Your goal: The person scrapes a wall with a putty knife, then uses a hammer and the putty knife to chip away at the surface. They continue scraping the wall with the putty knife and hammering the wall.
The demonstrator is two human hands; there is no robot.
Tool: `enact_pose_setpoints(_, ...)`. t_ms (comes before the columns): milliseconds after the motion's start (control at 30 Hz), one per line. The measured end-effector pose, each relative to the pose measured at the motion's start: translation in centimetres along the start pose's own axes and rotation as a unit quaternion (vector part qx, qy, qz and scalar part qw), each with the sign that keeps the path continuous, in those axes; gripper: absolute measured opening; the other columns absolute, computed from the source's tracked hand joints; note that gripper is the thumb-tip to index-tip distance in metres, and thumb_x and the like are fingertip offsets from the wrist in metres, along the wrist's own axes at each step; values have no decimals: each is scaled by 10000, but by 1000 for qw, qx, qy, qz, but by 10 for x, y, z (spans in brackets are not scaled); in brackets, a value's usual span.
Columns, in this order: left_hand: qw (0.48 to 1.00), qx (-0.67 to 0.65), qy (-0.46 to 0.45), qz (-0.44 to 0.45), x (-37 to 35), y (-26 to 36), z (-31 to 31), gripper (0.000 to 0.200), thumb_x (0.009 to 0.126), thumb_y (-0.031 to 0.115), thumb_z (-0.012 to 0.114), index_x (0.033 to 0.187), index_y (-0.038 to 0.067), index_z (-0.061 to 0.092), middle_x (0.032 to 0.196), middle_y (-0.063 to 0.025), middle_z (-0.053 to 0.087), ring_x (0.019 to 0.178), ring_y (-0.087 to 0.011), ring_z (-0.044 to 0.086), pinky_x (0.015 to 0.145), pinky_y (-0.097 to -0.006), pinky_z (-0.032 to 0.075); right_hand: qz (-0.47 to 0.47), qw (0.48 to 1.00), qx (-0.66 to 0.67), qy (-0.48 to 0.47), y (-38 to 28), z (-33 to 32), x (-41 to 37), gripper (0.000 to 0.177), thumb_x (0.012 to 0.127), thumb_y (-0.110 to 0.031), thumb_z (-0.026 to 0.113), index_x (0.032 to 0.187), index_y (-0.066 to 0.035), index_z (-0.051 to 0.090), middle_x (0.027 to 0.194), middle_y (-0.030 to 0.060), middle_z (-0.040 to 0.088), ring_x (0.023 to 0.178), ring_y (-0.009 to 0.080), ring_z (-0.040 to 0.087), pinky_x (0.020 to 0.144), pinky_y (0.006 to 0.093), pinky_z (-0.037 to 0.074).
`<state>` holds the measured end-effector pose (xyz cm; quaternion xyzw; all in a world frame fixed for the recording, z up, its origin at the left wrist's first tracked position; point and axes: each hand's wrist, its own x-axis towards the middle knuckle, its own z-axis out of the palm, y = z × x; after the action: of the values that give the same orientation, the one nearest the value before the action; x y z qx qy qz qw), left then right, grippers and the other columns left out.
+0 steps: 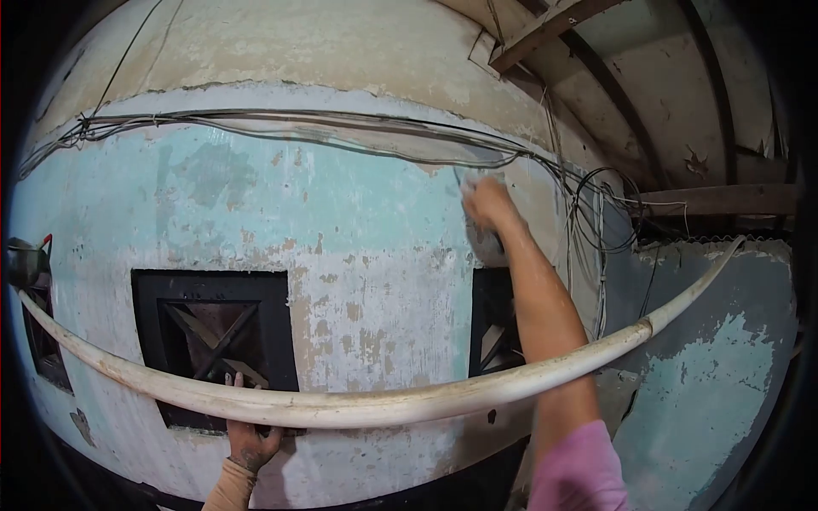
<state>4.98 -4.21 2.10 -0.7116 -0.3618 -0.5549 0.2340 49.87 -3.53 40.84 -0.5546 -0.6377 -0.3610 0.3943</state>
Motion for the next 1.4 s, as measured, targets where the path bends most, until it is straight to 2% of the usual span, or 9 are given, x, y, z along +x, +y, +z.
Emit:
enact_pose_setpoints(367, 993, 38, -5, 115, 50, 84, -3, 655, 780, 316, 688, 1353, 67, 495, 1478, -313, 319, 1377, -538, 268, 1122, -652, 138, 29, 999, -10, 44, 47, 16, -42, 305, 890, -261, 586, 1043, -2, 637, 950, 274, 652, 943, 459, 630, 829, 504, 516)
enact_pose_setpoints(467, 994, 20, 0, 105, 58, 89, 0, 663, 774, 324, 704, 1341, 48, 501, 1481, -316, 315, 1379, -542, 257, 1129, -643, 130, 76, 995, 59, -24, 37, 40, -86, 406, 922, -282, 551, 1255, -54, 598, 1088, 287, 642, 1035, 456, 611, 913, 491, 492)
enact_pose_setpoints(533, 996, -2, -19, 82, 56, 89, 4, 667, 762, 318, 709, 1336, 43, 507, 1480, -321, 312, 1373, -551, 258, 1131, -635, 144, -33, 999, 20, -2, 20, 38, -132, 414, 933, -259, 543, 1304, -79, 580, 1174, 304, 603, 1134, 473, 553, 991, 463, 449)
enact_pose_setpoints(767, 997, 19, -53, 56, 33, 78, 39, 663, 719, 267, 723, 1316, 49, 534, 1469, -376, 287, 1358, -556, 276, 1148, -568, 212, 90, 990, 104, 43, 49, 30, -62, 325, 897, -234, 569, 1139, -28, 630, 1100, 273, 643, 1038, 481, 595, 912, 496, 495)
enact_pose_setpoints(867, 997, 16, -60, 51, 29, 72, 42, 620, 799, 424, 648, 1254, 14, 550, 1472, -335, 312, 1377, -547, 247, 1121, -654, 145, 88, 993, 62, 54, 63, 20, -28, 298, 885, -249, 600, 1062, -13, 644, 1021, 281, 653, 990, 468, 611, 861, 475, 512)
enact_pose_setpoints(967, 996, 9, -53, 68, 29, 70, 34, 650, 719, 249, 721, 1297, 13, 541, 1459, -385, 299, 1339, -560, 310, 1145, -567, 218, 13, 999, -32, 31, 74, 10, -3, 332, 866, -258, 618, 1063, 8, 640, 1004, 302, 649, 975, 475, 617, 863, 477, 511)
enact_pose_setpoints(1067, 997, -36, -49, 40, 25, 68, 17, 595, 751, 275, 718, 1272, 36, 556, 1462, -343, 319, 1365, -547, 266, 1132, -600, 201, 166, 983, 74, -27, 57, 8, -31, 332, 877, -247, 575, 1076, 5, 656, 1083, 329, 626, 1052, 488, 594, 917, 495, 499)
enact_pose_setpoints(1300, 999, 22, -28, -24, -12, 25, -2, 545, 743, 245, 719, 1239, 49, 604, 1454, -369, 314, 1366, -529, 277, 1131, -577, 213, 47, 994, 90, 40, 39, 45, -107, 422, 926, -257, 541, 1287, -41, 576, 1019, 316, 647, 993, 471, 623, 880, 498, 500)
enact_pose_setpoints(1400, 998, 20, -62, -22, -15, 15, -4, 552, 763, 270, 694, 1243, 19, 590, 1459, -376, 311, 1361, -542, 284, 1128, -581, 210, 60, 995, 62, 48, 53, 26, -40, 341, 908, -262, 571, 1131, -12, 631, 1010, 300, 653, 985, 467, 622, 869, 491, 510)
